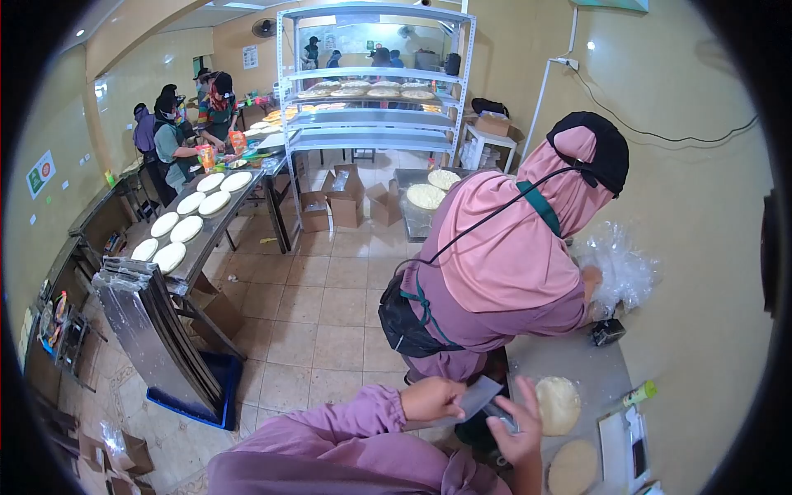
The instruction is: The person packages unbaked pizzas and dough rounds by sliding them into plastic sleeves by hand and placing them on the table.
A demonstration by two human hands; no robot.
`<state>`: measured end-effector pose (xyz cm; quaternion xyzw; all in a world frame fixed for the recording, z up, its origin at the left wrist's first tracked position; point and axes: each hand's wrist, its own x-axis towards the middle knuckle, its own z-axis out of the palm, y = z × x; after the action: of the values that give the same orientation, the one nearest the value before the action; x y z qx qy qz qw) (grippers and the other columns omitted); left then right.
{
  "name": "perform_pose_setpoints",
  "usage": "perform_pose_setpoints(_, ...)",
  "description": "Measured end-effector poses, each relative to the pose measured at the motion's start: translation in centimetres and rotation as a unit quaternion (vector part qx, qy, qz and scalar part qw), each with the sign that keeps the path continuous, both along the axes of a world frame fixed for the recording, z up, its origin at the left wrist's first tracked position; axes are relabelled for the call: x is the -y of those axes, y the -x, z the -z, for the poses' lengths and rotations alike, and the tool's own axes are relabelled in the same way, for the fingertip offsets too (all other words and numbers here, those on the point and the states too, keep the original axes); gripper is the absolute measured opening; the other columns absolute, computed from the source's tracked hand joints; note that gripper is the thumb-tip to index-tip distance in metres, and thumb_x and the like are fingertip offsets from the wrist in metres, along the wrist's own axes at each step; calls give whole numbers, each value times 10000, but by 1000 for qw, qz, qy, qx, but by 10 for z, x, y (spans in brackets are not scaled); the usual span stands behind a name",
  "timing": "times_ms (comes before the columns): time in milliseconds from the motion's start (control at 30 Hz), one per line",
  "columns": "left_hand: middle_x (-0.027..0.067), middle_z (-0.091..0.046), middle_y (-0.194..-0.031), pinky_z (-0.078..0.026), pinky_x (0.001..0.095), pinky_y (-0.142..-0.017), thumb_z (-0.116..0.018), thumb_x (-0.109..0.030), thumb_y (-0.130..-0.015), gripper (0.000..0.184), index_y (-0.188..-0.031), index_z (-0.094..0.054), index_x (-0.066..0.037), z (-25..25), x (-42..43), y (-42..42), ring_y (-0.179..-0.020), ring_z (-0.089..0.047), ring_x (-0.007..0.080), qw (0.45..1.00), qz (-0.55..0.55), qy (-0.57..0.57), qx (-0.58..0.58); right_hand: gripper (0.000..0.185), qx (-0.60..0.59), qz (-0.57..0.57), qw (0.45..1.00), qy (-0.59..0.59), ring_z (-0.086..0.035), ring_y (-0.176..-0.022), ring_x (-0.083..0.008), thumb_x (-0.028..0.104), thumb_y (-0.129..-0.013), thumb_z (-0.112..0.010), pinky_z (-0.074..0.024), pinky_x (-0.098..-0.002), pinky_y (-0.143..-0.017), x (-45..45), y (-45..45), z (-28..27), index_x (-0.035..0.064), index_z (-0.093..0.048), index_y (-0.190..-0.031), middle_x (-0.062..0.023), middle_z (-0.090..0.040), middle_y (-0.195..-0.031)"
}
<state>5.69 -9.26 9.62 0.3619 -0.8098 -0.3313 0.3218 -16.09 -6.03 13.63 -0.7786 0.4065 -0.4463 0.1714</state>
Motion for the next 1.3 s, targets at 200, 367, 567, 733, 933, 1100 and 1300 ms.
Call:
perform_pose_setpoints(200,136,-533,-616,-402,403,-547,-666,-299,-741,306,-735,-506,-38,22,-7,13,-601,-545,330,996,59,-35,61,157,-152,14,985,-79,-576,-896,-325,172,-704,-657,-444,-373,-806,5,-18,23,17,-652,-725,-185,-608,-959)
perform_pose_setpoints(367,158,-577,-681,-422,424,-594,-565,-311,-817,264,-792,-552,-48,28,-12,11,-667,-572,349,993,45,-88,69,177,-192,96,966,-144,-581,-773,-302,193,-722,-601,-455,-384,-726,1,-14,35,24,-653,-733,-124,-630,-807)
perform_pose_setpoints(567,168,-574,-665,-444,446,-636,-485,-248,-851,226,-777,-556,-46,24,-6,6,-683,-581,351,981,7,-53,186,238,-259,65,956,-125,-587,-836,-306,121,-662,-560,-469,-363,-749,5,-9,59,-16,-641,-838,-139,-621,-896)
perform_pose_setpoints(733,133,-559,-996,-477,420,-603,-510,-98,-777,137,-913,-530,-94,31,-9,4,-711,-589,342,988,-69,64,125,241,-170,74,970,-156,-578,-897,-320,109,-693,-549,-454,-374,-797,6,-12,68,-33,-633,-868,-167,-611,-949)
perform_pose_setpoints(933,108,-509,-1156,-513,376,-634,-511,-39,-738,299,-1025,-518,-120,45,-15,0,-856,-593,331,967,44,99,229,198,-70,129,952,-269,-590,-859,-331,116,-757,-564,-475,-338,-726,12,-3,60,-45,-624,-856,-192,-615,-932)
perform_pose_setpoints(1100,142,-516,-1160,-486,408,-725,-445,-27,-743,388,-1119,-520,-92,67,-15,-7,-892,-589,332,965,37,-11,258,195,6,161,967,-195,-600,-857,-322,26,-717,-535,-480,-323,-717,8,8,74,-50,-625,-873,-209,-614,-927)
perform_pose_setpoints(1300,178,-547,-1113,-445,394,-822,-408,98,-625,587,-1189,-479,-47,90,-15,-17,-960,-554,340,988,-26,-17,151,419,17,172,967,-185,-569,-965,-329,-19,-666,-505,-466,-323,-797,-1,19,102,-23,-549,-1083,-228,-543,-1104)
